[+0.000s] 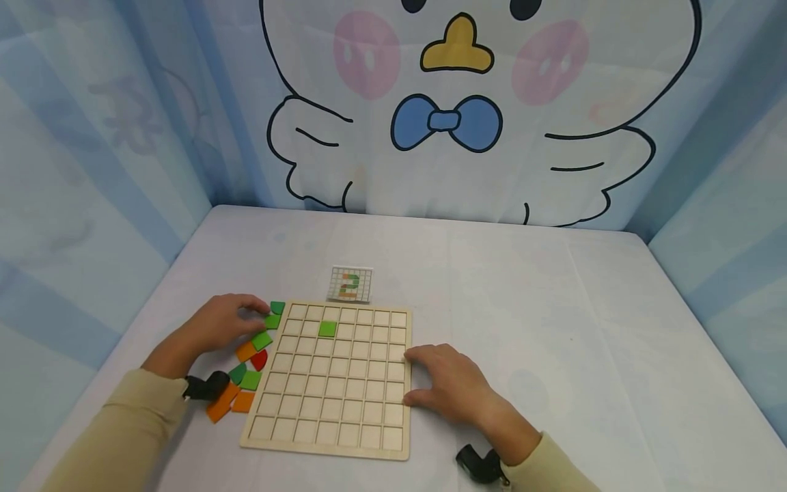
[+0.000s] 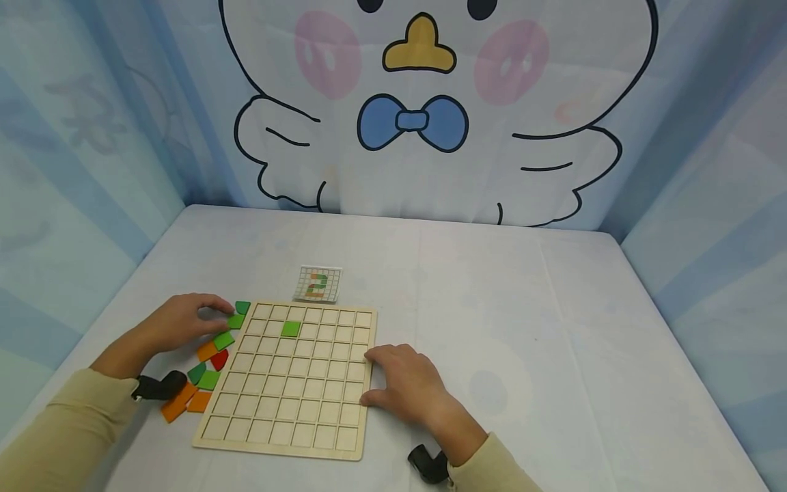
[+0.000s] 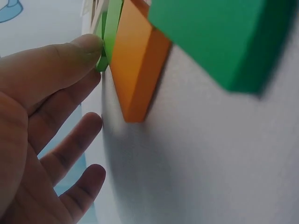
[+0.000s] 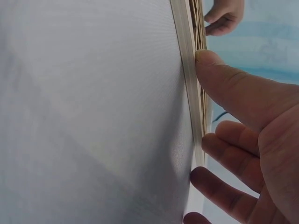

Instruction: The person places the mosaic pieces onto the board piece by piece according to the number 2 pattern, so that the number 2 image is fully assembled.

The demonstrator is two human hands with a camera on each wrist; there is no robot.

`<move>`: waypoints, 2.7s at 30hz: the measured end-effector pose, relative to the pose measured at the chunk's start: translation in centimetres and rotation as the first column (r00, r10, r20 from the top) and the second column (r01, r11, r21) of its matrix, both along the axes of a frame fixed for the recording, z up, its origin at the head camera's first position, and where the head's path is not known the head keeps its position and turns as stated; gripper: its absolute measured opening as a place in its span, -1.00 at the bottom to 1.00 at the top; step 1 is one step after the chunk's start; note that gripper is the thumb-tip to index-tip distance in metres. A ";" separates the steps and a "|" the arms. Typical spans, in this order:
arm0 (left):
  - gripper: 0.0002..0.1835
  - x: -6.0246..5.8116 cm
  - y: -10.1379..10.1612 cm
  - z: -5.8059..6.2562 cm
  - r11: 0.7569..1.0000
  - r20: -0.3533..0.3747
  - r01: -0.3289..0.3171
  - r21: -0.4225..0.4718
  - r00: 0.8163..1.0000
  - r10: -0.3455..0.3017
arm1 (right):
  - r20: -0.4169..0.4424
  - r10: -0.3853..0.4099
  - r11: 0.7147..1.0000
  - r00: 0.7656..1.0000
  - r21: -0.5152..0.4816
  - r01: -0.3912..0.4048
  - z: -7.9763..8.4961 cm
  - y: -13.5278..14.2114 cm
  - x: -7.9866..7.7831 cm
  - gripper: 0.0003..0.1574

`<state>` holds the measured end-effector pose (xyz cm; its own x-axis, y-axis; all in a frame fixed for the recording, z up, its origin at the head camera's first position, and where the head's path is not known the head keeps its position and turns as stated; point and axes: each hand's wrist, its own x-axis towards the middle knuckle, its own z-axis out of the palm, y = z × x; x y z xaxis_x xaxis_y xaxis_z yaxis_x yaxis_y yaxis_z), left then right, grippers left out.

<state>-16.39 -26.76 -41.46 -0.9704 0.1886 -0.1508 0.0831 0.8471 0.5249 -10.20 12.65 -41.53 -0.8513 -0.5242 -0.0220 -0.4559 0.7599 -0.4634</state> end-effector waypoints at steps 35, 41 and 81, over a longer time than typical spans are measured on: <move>-0.74 -0.1 0.4 0.4 0.999 -0.030 0.008 -0.045 0.999 -0.010 | 0.008 -0.002 1.000 1.000 -0.005 0.002 0.1 0.0 0.0 -0.28; -0.75 0.3 0.6 1.1 0.998 -0.056 0.024 -0.051 0.998 -0.026 | 0.003 -0.001 1.000 1.000 -0.008 0.001 0.0 0.0 -0.1 -0.29; -0.81 -1.2 9.7 0.6 0.959 -0.073 0.278 0.045 0.959 -0.275 | -0.006 -0.005 1.000 1.000 -0.011 0.005 0.1 0.1 0.0 -0.28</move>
